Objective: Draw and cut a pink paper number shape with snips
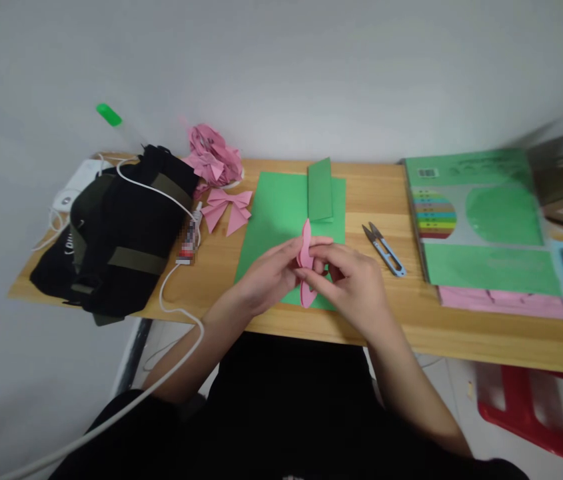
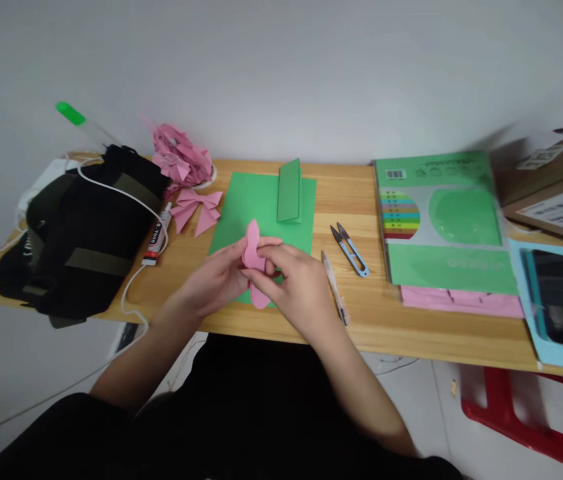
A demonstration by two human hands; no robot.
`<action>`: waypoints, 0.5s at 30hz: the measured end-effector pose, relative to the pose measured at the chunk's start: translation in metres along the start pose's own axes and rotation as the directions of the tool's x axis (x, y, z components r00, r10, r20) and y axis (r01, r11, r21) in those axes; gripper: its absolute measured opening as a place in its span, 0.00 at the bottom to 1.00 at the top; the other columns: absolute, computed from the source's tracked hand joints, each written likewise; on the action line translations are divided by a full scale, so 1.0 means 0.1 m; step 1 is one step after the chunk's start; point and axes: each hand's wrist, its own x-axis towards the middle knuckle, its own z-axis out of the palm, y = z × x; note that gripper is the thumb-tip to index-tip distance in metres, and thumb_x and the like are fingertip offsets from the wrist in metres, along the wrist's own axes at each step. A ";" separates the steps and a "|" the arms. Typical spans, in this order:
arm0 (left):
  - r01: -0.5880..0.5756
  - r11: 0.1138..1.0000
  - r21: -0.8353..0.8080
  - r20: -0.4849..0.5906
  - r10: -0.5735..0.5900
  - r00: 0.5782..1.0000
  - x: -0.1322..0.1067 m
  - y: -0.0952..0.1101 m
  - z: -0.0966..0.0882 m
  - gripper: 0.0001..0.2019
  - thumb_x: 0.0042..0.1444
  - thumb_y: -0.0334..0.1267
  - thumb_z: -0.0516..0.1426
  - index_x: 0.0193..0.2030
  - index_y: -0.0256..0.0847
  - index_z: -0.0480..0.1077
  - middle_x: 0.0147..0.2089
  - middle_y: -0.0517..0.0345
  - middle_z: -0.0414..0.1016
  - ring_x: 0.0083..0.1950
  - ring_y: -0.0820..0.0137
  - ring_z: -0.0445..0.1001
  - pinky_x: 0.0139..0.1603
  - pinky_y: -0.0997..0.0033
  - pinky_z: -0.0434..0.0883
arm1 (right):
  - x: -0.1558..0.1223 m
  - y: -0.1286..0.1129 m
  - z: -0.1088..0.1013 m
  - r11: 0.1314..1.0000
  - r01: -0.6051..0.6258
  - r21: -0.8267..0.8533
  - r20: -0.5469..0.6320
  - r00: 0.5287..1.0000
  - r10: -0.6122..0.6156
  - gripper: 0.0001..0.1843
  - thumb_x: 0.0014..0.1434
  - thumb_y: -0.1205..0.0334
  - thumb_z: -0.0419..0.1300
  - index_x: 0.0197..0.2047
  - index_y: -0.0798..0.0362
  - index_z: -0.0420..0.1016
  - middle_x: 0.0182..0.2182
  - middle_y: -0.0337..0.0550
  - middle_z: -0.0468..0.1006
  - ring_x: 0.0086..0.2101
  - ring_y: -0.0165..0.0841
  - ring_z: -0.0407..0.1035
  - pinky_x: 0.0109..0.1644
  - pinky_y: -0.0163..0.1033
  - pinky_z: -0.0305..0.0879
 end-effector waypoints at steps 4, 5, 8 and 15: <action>0.005 0.998 0.064 -0.040 -0.002 0.999 -0.01 -0.01 -0.02 0.16 0.62 0.48 0.59 0.35 0.35 0.76 0.33 0.55 0.74 0.37 0.71 0.73 0.43 0.72 0.73 | 0.00 0.01 -0.03 0.983 -0.086 0.160 0.072 0.995 0.075 0.07 0.61 0.59 0.65 0.40 0.54 0.80 0.26 0.36 0.75 0.22 0.26 0.59 0.28 0.34 0.57; 0.005 0.996 0.086 -0.057 0.000 0.998 -0.01 -0.01 -0.03 0.16 0.60 0.49 0.61 0.36 0.35 0.77 0.34 0.55 0.75 0.37 0.70 0.74 0.44 0.71 0.73 | 0.00 0.01 -0.04 0.972 -0.115 0.205 0.098 0.990 0.096 0.08 0.62 0.59 0.64 0.41 0.54 0.80 0.25 0.35 0.74 0.22 0.26 0.59 0.27 0.34 0.57; 0.015 0.986 0.164 -0.119 0.005 0.993 0.00 -0.01 -0.07 0.16 0.59 0.50 0.62 0.39 0.36 0.78 0.34 0.55 0.77 0.38 0.70 0.75 0.44 0.71 0.73 | -0.01 0.03 -0.05 0.925 -0.199 0.324 0.167 0.974 0.151 0.10 0.64 0.57 0.61 0.37 0.53 0.80 0.23 0.35 0.72 0.23 0.26 0.60 0.27 0.34 0.57; 0.094 0.965 0.246 -0.234 -0.035 0.972 0.07 0.01 -0.12 0.05 0.52 0.34 0.68 0.35 0.35 0.79 0.31 0.61 0.78 0.30 0.77 0.73 0.34 0.78 0.71 | -0.01 0.15 0.00 0.705 -0.429 0.565 0.179 0.898 0.402 0.18 0.56 0.44 0.65 0.30 0.52 0.79 0.23 0.39 0.75 0.24 0.30 0.64 0.27 0.35 0.60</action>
